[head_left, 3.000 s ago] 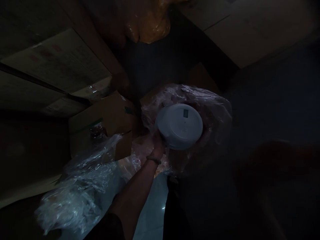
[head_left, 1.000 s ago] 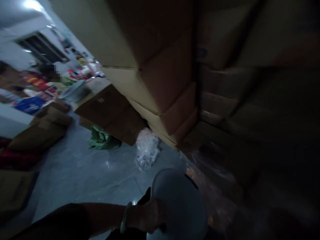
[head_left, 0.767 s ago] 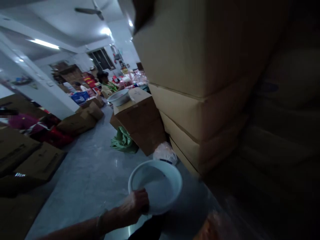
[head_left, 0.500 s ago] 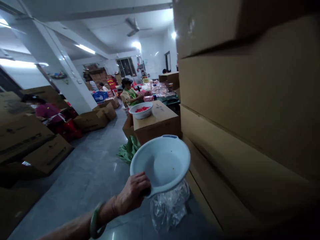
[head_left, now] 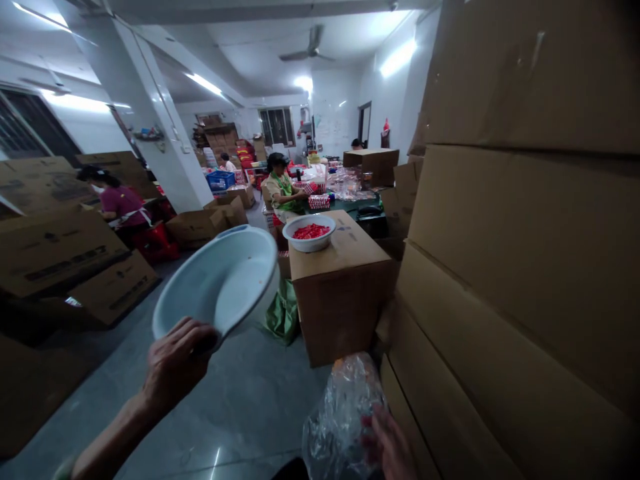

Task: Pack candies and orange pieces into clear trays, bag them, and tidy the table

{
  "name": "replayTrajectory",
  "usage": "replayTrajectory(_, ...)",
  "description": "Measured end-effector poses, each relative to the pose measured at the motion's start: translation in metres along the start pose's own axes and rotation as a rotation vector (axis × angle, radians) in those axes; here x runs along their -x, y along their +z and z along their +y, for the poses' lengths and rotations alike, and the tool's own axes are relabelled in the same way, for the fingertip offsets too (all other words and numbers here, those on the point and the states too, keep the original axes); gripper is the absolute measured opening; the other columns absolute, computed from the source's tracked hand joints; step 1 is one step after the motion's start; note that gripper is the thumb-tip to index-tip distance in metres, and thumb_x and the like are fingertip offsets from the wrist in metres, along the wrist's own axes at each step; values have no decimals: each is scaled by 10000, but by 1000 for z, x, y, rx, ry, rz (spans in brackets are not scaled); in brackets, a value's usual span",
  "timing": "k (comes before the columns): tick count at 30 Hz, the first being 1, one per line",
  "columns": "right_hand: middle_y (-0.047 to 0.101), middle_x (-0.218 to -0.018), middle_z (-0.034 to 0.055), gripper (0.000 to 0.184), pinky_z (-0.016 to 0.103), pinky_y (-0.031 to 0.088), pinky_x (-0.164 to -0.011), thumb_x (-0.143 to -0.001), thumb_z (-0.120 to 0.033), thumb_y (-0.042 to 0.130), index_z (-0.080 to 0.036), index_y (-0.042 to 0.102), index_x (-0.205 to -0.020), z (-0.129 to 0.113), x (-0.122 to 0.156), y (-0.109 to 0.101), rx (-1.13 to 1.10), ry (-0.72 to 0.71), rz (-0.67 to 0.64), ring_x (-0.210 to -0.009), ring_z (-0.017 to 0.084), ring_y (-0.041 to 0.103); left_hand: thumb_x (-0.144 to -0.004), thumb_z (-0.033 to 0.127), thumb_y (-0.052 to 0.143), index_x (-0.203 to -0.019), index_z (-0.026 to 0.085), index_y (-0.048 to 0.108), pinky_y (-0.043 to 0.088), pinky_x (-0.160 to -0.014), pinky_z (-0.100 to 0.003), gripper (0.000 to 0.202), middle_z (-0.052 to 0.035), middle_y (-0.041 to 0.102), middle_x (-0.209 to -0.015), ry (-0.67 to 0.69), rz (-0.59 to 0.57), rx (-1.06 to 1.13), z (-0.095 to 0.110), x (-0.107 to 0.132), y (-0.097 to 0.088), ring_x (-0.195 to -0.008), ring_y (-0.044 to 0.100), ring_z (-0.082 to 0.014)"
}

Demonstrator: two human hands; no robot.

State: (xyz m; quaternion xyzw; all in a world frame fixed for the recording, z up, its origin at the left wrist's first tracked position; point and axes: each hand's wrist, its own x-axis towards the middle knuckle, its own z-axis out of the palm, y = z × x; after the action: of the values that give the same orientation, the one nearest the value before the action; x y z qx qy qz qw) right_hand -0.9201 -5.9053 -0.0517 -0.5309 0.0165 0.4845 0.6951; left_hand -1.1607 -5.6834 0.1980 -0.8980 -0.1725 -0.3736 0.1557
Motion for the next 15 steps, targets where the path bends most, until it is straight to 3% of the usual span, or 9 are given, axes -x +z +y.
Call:
replayTrajectory(4, 677, -856, 57, 570, 233, 440, -454, -583, -461, 797, -186, 551, -1017, -80, -48, 88, -86, -129, -190, -592, 164, 633, -826, 132, 538, -832, 253, 524, 463, -570, -215, 121, 75, 594, -731, -93, 44, -88, -58, -2, 15, -643, 568, -104)
replayTrajectory(8, 636, -886, 75, 495, 241, 487, -486, -637, -403, 774, -166, 489, -965, -151, -133, 197, -62, -93, -299, -683, 199, 672, -812, 129, 545, -834, 260, 516, 458, -565, -212, 136, 88, 593, -730, -110, 97, -110, -140, -22, 62, -636, 558, -99)
replayTrajectory(10, 599, -871, 78, 437, 256, 506, -496, -730, -452, 691, -163, 451, -953, -176, -180, 249, 9, -17, -248, -694, 204, 675, -810, 121, 536, -822, 255, 509, 452, -549, -202, 138, 85, 587, -711, -89, 112, -89, -185, -34, 88, -622, 551, -96)
replayTrajectory(12, 568, -854, 68, 449, 272, 518, -502, -787, -499, 618, -166, 420, -1013, -198, -227, 295, 84, 49, -108, -673, 194, 668, -807, 111, 536, -825, 246, 505, 449, -547, -193, 139, 76, 587, -707, -79, 82, -65, -229, -45, 110, -625, 554, -96)
replayTrajectory(15, 567, -793, 40, 430, 283, 516, -493, -804, -477, 599, -174, 432, -1060, -223, -289, 346, 152, 70, 64, -612, 165, 630, -788, 77, 549, -844, 225, 509, 443, -569, -186, 163, 55, 596, -722, -65, 34, -57, -289, -54, 133, -638, 559, -97)
